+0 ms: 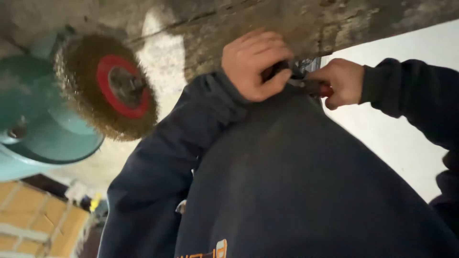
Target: Removing copper windings from an electric motor stator using pliers and a screwdriver at a workbench.
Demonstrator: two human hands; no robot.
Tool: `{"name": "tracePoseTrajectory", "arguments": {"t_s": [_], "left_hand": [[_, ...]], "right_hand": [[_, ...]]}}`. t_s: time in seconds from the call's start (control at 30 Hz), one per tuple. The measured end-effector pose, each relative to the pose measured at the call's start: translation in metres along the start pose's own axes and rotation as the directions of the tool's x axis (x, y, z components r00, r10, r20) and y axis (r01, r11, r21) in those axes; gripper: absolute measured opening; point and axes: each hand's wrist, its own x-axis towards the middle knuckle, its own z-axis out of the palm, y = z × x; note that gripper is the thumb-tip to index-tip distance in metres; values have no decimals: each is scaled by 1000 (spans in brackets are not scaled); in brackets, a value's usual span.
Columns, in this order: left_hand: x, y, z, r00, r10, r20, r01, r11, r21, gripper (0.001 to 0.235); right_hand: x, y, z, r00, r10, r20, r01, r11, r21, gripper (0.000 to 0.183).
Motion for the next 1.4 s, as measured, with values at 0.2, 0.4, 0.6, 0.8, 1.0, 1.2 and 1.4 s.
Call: {"name": "tracePoseTrajectory", "arguments": {"t_s": [0.2, 0.4, 0.6, 0.8, 1.0, 1.2, 1.4], "left_hand": [[-1, 7, 9, 998, 56, -29, -55, 998, 36, 12], [-11, 16, 12, 999, -13, -51, 11, 999, -41, 11], [-25, 6, 26, 989, 68, -129, -69, 998, -10, 15], [-36, 11, 32, 983, 0, -182, 6, 999, 32, 18], [-41, 12, 26, 977, -57, -204, 53, 998, -26, 16], [-27, 6, 14, 992, 23, -123, -21, 1000, 19, 25], [-20, -7, 14, 994, 83, -75, -73, 989, 125, 25]], "right_hand": [[-16, -8, 40, 948, -42, -315, 39, 999, -15, 62], [-28, -93, 101, 441, -71, -895, -281, 936, -212, 54], [2, -115, 147, 220, 107, -970, -387, 922, 14, 49], [-2, -131, 140, 220, 189, -957, -420, 904, 82, 32], [-16, -86, 104, 635, 216, -741, -351, 936, -28, 22], [-6, -1, 51, 948, 68, -310, -82, 996, -33, 44], [49, 48, 27, 972, -230, 47, 216, 956, 200, 36]]}}
